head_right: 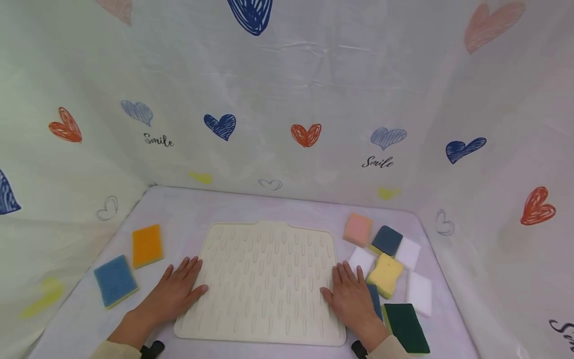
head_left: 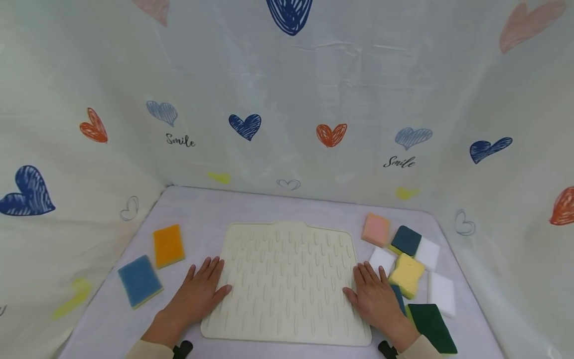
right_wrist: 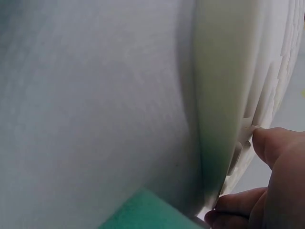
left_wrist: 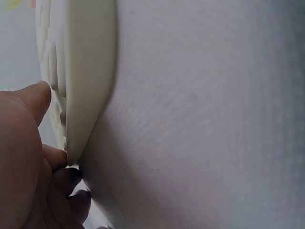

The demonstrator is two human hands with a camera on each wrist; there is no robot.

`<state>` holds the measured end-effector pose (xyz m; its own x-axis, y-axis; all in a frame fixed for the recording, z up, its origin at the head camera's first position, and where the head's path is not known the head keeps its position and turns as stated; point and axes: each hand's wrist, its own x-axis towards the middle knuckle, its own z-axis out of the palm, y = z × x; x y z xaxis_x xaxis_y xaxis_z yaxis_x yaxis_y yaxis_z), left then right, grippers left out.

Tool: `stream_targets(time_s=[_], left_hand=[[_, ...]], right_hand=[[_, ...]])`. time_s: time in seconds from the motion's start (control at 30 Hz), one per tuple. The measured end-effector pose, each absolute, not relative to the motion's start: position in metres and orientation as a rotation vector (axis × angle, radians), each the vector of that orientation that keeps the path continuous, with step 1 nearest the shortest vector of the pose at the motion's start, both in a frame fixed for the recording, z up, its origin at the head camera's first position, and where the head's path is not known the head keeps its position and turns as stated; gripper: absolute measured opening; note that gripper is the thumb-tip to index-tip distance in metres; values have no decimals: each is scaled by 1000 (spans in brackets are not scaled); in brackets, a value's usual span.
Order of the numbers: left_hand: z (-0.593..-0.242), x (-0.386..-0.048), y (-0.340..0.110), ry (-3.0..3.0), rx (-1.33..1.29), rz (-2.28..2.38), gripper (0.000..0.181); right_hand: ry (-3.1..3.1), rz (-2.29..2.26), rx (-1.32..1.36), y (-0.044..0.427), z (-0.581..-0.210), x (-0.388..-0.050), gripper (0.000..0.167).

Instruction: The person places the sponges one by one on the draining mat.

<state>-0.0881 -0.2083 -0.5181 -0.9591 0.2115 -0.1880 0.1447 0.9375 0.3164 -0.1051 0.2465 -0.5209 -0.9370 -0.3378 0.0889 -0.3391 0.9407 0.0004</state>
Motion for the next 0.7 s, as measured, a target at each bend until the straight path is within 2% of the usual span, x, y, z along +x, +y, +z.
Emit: stream_targets(time_s=[0.13,0.23,0.4,0.53,0.7], left_hand=[[-519,-88,-213,2893,296,424,77],[-513,-89,-224,2991,362,316,68],[-483,-85,-270,3175,396,158,61],[-464,-74,-317,3216,390,62,80],[-465,-63,-356,3193,357,-85,113]], right_hand=[[-3007,4,530,247,-522,-104,65],[-3011,6,533,246,-524,-105,64],[-3030,20,542,245,-527,-105,64],[-3013,-2,551,245,-528,-106,64],[-2998,-17,548,247,-527,-108,63]])
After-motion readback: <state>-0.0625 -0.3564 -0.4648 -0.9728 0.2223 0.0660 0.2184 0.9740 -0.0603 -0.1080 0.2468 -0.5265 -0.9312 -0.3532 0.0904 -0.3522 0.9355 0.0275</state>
